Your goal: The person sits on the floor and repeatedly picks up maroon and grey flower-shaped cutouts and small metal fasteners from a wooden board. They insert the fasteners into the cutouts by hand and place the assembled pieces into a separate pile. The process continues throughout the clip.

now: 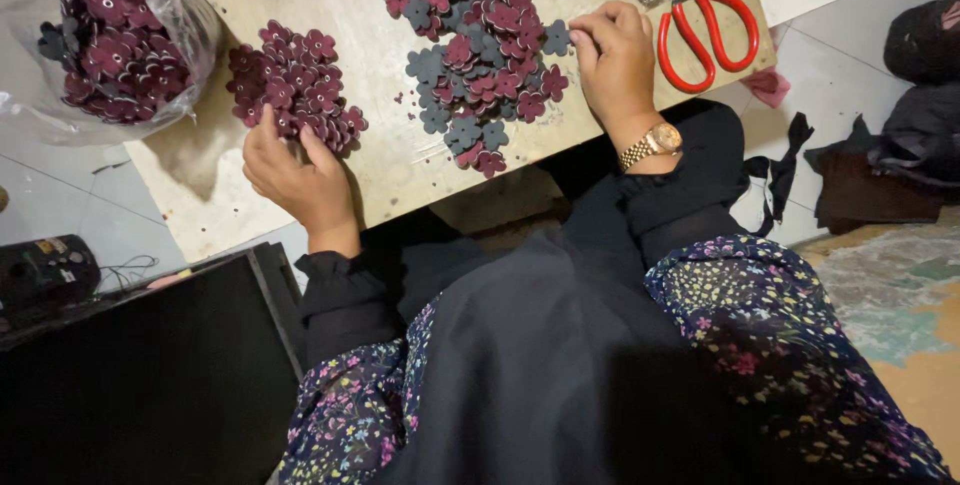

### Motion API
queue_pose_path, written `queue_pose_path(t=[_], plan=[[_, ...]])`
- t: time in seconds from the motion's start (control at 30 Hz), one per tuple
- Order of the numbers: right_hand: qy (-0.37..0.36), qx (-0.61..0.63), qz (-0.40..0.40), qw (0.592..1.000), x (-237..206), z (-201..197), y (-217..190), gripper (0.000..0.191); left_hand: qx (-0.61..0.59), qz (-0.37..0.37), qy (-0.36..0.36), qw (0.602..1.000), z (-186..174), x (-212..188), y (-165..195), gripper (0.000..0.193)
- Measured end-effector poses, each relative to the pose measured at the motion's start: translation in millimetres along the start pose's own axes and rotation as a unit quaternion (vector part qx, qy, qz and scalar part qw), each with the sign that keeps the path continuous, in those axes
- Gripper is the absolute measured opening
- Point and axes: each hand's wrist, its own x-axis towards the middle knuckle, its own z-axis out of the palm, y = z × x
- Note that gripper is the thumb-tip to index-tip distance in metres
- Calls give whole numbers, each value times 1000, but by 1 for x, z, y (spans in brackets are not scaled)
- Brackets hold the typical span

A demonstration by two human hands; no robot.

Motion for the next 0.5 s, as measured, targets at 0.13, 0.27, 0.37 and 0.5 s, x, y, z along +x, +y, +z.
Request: queue_pose_path(t=[0.13,0.27,0.37,0.5], plan=[[11,-9,15,1000,1,1,-10,9,-90,50,-1,995,7,-1,29,34],[22,12,18,1000,1,0,-15,9,-194,67,-70,976,28,-4,78,30],[27,41,39,998,0,0,-14,9,-248,47,-113,961,49,7,111,20],[43,67,59,995,-1,3,-12,9,-226,3,-145,963,81,34,144,17]])
